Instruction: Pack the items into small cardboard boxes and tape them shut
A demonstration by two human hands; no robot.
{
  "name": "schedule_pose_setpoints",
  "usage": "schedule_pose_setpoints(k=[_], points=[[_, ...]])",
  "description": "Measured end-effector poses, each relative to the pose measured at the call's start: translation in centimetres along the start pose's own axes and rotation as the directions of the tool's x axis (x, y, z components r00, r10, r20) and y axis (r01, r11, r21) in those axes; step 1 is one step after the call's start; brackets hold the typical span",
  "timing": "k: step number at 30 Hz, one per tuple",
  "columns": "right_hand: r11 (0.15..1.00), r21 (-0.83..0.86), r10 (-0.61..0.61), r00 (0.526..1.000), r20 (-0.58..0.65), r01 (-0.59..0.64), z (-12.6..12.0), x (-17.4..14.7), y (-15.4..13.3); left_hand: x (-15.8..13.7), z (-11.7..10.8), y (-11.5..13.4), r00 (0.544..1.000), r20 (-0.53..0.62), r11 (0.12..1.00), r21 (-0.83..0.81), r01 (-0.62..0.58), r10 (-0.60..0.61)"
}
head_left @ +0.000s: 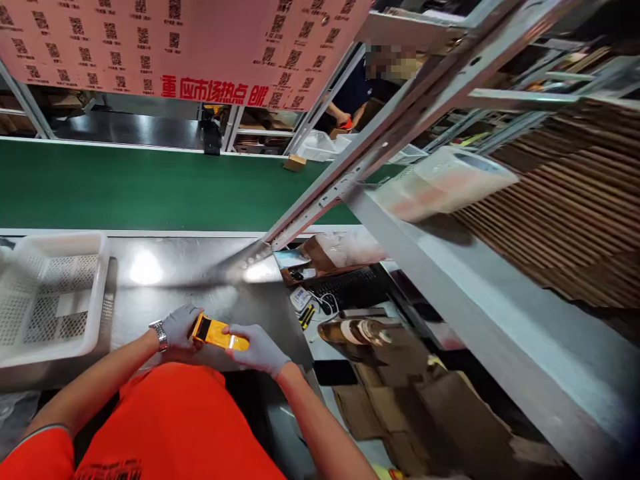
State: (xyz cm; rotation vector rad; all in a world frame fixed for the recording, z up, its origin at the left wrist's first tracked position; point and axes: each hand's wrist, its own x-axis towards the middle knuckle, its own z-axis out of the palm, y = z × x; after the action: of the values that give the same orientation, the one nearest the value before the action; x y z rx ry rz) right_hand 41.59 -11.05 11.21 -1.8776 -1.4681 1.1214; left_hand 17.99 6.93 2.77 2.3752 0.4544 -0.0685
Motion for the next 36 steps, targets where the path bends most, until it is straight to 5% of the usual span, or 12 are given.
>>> schedule_pose_setpoints(k=[8,17,21,26,33,36], points=[[0.993,-0.101,-0.042,0.99,0.133,0.055,-0.7,1.1,-1.3,-3.7,-2.6,-5.0,0.993,-0.04,0.976,0.181,0.121,-0.115],[0.994,-0.071,-0.07,0.987,0.143,0.08,7.3,6.5,1.6,-8.2,-0.5,-9.2,0.927,-0.078,0.918,0.13,0.375,-0.368],[0.994,-0.092,-0.044,0.985,0.169,0.061,8.0,7.5,2.2,-7.0,0.9,-8.2,0.954,-0.055,0.933,0.195,0.301,-0.296],[0.992,-0.103,-0.052,0.979,0.197,0.074,7.5,7.2,2.1,-4.3,1.3,-6.5,0.97,0.033,0.936,0.27,0.225,-0.242],[0.943,-0.333,0.065,0.974,0.217,0.012,1.6,4.4,2.0,-3.7,1.0,-6.9,0.969,0.024,0.946,0.225,0.233,-0.244],[0.917,-0.397,0.086,0.967,0.242,0.017,0.9,4.5,1.6,-3.4,1.6,-7.2,0.965,0.028,0.942,0.228,0.247,-0.259]])
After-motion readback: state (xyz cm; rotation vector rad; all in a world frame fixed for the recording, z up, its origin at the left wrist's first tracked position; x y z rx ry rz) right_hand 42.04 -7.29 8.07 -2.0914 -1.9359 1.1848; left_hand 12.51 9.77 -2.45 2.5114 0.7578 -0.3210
